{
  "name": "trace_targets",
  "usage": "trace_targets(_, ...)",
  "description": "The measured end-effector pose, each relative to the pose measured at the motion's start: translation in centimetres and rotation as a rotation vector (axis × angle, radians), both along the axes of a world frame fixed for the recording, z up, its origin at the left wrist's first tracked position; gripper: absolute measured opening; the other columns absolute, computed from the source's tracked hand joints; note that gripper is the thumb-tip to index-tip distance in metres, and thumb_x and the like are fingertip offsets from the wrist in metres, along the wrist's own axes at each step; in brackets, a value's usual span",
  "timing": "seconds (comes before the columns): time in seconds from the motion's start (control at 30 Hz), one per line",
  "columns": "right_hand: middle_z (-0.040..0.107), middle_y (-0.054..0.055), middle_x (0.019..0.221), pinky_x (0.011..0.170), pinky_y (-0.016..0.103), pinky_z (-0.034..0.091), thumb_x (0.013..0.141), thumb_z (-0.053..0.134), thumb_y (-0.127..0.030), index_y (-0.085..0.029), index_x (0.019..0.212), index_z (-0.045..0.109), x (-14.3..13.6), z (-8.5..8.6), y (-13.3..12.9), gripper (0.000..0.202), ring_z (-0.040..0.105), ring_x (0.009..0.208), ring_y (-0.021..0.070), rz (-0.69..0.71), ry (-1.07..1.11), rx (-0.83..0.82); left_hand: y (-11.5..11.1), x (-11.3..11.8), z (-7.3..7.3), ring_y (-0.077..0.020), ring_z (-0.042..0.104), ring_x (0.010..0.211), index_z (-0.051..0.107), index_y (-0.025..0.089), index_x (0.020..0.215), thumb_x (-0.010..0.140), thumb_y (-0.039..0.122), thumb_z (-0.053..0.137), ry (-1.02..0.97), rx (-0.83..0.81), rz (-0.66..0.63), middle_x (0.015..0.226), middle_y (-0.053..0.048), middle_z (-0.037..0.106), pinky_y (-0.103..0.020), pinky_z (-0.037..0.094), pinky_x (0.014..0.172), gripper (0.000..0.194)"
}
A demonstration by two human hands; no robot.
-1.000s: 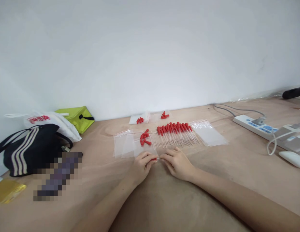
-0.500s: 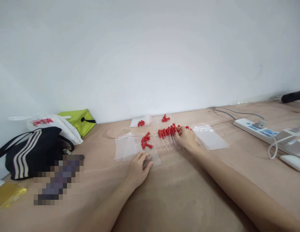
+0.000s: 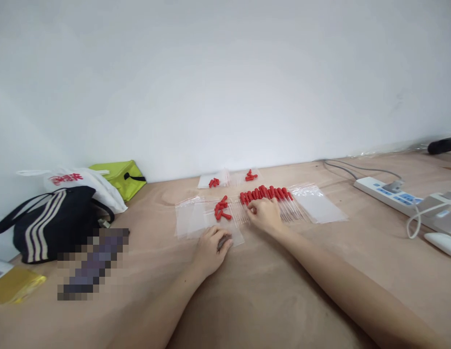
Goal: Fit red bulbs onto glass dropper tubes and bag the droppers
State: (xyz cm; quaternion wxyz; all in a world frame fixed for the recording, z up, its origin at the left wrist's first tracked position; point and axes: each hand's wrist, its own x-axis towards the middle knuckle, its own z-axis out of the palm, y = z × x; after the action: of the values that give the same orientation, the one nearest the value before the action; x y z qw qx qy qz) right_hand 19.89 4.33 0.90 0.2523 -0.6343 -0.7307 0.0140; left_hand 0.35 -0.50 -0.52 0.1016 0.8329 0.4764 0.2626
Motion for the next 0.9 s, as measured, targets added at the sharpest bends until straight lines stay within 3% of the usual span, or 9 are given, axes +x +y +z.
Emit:
trace_targets(0.33, 0.067, 0.011, 0.077, 0.073, 0.035, 0.023, 0.077, 0.041, -0.023, -0.017, 0.076, 0.067, -3.0, 0.0, 1.3, 0.026, 0.059, 0.079, 0.0210, -0.133, -0.114, -0.136, 0.3, -0.9, 0.4, -0.0188, 0.056, 0.077, 0.062, 0.017, 0.084, 0.071, 0.017, 0.059, -0.031, -0.062, 0.032, 0.079, -0.004, 0.059, -0.032, 0.045, 0.071, 0.013)
trace_targets(0.53, 0.067, 0.012, 0.076, 0.076, 0.036, 0.025, 0.074, 0.043, -0.023, -0.014, 0.076, 0.066, -3.6, 0.4, 1.6, 0.024, 0.061, 0.076, 0.0213, -0.195, -0.092, -0.221, 0.8, -1.1, 0.3, -0.0175, 0.057, 0.073, 0.059, 0.016, 0.080, 0.077, 0.019, 0.053, -0.022, -0.023, 0.032, 0.076, -0.003, 0.059, -0.030, 0.046, 0.067, 0.007)
trace_targets(0.77, 0.066, 0.014, 0.085, 0.078, 0.037, 0.027, 0.072, 0.049, -0.028, -0.013, 0.085, 0.065, -3.7, 1.1, 1.8, 0.025, 0.061, 0.079, 0.0231, -0.175, -0.125, -0.329, 4.1, -0.7, 1.1, -0.0206, 0.052, 0.084, 0.059, 0.017, 0.093, 0.076, 0.006, 0.045, 0.214, 0.192, -0.037, 0.087, -0.006, 0.054, -0.034, 0.043, 0.076, 0.025)
trace_targets(0.9, 0.066, 0.015, 0.086, 0.078, 0.037, 0.026, 0.073, 0.048, -0.021, -0.014, 0.081, 0.066, -4.3, 1.4, 1.7, 0.021, 0.062, 0.078, 0.0220, -0.125, -0.159, -0.332, 6.0, -0.4, 1.0, -0.0193, 0.050, 0.081, 0.060, 0.018, 0.085, 0.077, 0.006, 0.042, 0.296, 0.195, -0.056, 0.083, -0.004, 0.050, -0.033, 0.043, 0.073, 0.023)
